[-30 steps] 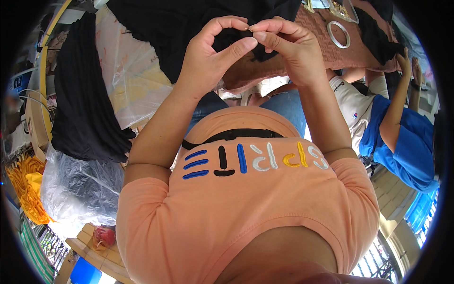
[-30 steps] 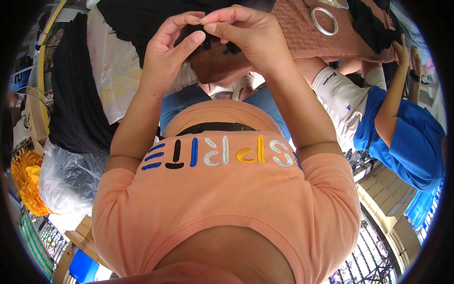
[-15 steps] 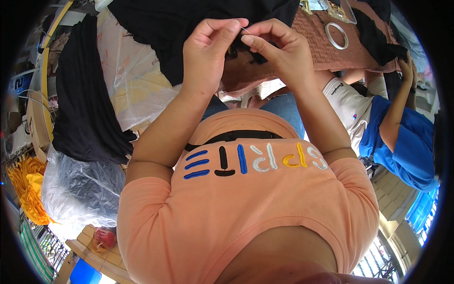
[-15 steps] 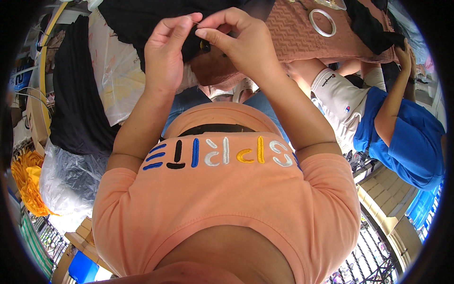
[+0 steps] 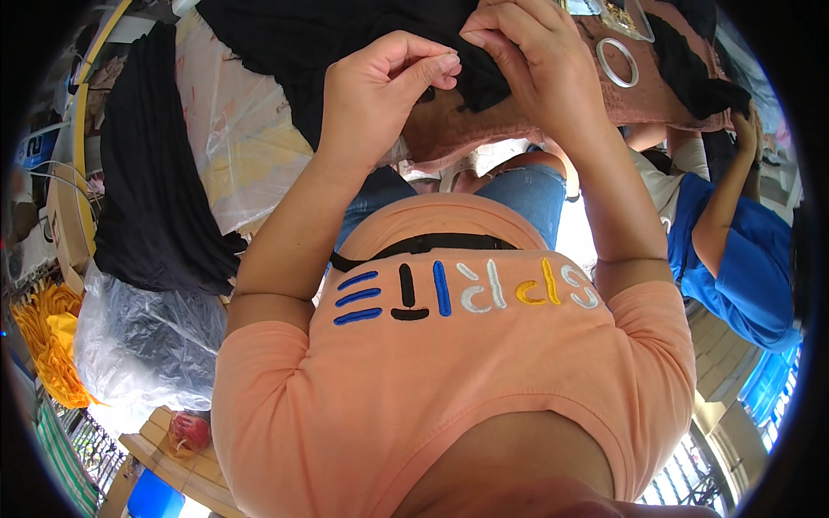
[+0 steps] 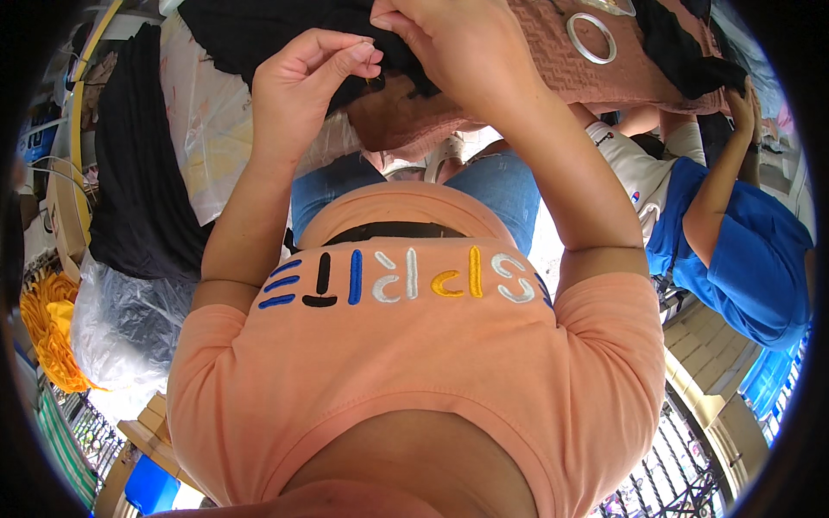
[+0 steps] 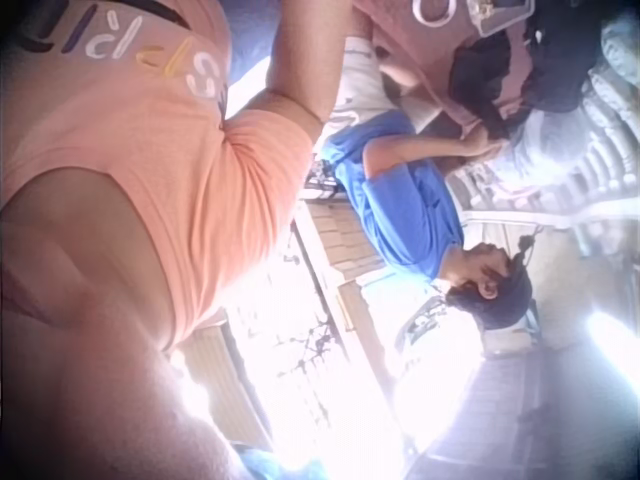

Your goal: The person threads a tag through a shirt, spreads the shirt on the table, and places it into a clear plastic bag.

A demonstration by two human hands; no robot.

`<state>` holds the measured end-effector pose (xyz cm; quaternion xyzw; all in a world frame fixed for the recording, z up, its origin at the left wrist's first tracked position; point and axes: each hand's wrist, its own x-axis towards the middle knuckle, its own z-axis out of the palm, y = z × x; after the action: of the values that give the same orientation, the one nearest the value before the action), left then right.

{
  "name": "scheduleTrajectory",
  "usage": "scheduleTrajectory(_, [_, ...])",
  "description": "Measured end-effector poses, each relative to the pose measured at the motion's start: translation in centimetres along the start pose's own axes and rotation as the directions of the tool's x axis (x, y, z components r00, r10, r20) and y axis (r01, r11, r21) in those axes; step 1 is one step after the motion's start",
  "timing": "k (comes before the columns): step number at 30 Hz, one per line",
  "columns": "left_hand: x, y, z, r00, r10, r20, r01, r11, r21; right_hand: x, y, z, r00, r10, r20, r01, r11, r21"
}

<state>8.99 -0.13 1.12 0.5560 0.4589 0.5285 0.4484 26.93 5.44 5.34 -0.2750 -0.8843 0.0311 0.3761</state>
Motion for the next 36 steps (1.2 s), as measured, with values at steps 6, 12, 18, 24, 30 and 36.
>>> scheduleTrajectory(6, [0.0, -0.1, 0.2, 0.999, -0.011, -0.032, 0.012, 0.999, 0.045, 0.2, 0.2, 1.1, 1.0, -0.025, 0.004, 0.025, 1.0, 0.019])
scheduleTrajectory(12, [0.3, 0.2, -0.1, 0.996, -0.082, -0.022, 0.083, 0.995, 0.056, -0.1, -0.1, 1.0, 0.999, 0.03, 0.021, -0.031, 0.998, 0.047])
scheduleTrajectory(18, [0.6, -0.9, -0.7, 0.958, -0.277, 0.069, 0.279, 0.861, -0.426, -1.7, -0.2, 1.3, 0.981, 0.186, 0.062, -0.192, 0.972, 0.135])
scheduleTrajectory(24, [-0.1, -1.6, -0.9, 0.883, -0.407, 0.233, 0.465, 0.691, -0.554, -1.2, -1.9, 0.8, 0.979, 0.189, 0.071, -0.193, 0.98, 0.052])
scheduleTrajectory(30, [-0.2, -0.9, -0.5, 0.865, -0.415, 0.282, 0.502, 0.708, -0.497, -2.9, -0.4, 2.0, 0.929, 0.328, 0.173, -0.356, 0.658, 0.664])
scheduleTrajectory(36, [-0.3, -1.0, 0.1, 0.85, -0.417, 0.322, 0.515, 0.787, -0.341, -3.9, 0.6, 2.8, 0.71, 0.578, 0.401, -0.499, 0.012, 0.866])
